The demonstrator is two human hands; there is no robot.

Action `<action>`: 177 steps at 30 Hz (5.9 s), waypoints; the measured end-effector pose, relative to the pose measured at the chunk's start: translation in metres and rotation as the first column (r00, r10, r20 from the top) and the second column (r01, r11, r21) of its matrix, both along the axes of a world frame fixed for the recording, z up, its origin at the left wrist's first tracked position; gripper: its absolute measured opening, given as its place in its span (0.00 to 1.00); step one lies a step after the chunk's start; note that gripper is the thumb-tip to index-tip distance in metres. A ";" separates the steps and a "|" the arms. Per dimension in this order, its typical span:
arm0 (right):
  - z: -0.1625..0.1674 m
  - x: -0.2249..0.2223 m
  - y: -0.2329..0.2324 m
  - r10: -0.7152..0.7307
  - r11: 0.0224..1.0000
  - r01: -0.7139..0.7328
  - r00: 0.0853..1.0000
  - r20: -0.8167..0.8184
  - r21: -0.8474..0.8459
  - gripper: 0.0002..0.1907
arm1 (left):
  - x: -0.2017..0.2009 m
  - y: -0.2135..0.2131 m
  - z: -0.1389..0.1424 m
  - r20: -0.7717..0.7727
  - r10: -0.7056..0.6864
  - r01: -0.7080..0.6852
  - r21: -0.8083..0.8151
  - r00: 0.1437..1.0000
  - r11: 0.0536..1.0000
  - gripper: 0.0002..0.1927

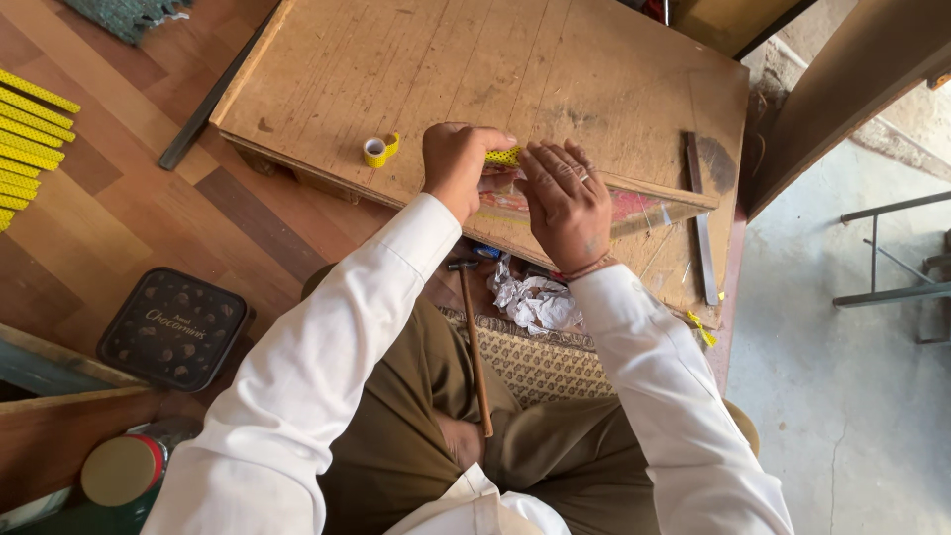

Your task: The person sits on the floor and assembles a small framed artwork by placing a printed image into a wooden frame, covering it with a clear sheet, and applying yellow decorative tape around the edges. The person smooths the clear sheet and adjusts the tape to secure the frame.

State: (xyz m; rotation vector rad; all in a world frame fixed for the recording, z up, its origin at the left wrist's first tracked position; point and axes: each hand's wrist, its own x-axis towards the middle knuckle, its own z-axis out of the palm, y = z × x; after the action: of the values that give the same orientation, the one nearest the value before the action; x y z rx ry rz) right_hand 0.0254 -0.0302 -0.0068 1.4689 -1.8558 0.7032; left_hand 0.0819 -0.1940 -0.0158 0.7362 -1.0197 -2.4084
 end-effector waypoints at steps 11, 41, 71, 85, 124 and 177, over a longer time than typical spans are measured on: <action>0.025 -0.025 -0.008 -0.122 0.964 -0.003 0.883 0.453 0.266 0.11 | -0.039 -0.012 -0.013 0.128 -0.084 0.057 0.202 0.988 0.978 0.04; -0.076 -0.079 0.085 0.645 0.614 0.662 -0.106 0.757 -0.429 0.19 | 0.043 -0.070 -0.108 -0.163 0.586 -0.226 -0.973 0.793 0.035 0.11; -0.108 0.014 0.177 0.434 0.899 0.272 -0.461 0.774 -0.342 0.19 | 0.087 0.151 -0.111 0.217 -0.222 0.301 -0.818 0.950 0.490 0.25; -0.110 -0.158 0.506 0.079 0.258 0.828 0.495 0.865 -0.497 0.38 | 0.096 0.189 -0.189 0.719 0.258 0.762 -0.629 0.645 -0.153 0.24; -0.275 0.045 -0.017 -0.679 0.666 0.153 0.529 0.509 0.730 0.25 | 0.052 0.070 -0.131 -0.064 0.196 -0.201 -0.085 0.978 0.976 0.52; -0.050 -0.004 0.130 -0.209 0.976 0.115 0.712 0.671 0.182 0.26 | 0.001 0.130 -0.081 0.169 -0.110 0.171 -0.408 0.980 0.897 0.24</action>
State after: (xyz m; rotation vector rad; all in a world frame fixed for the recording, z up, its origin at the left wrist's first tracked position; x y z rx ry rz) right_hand 0.0214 0.1001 -0.0565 1.1637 -2.5990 1.1760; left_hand 0.0826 -0.0639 -0.0967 0.7001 -1.6362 -2.1533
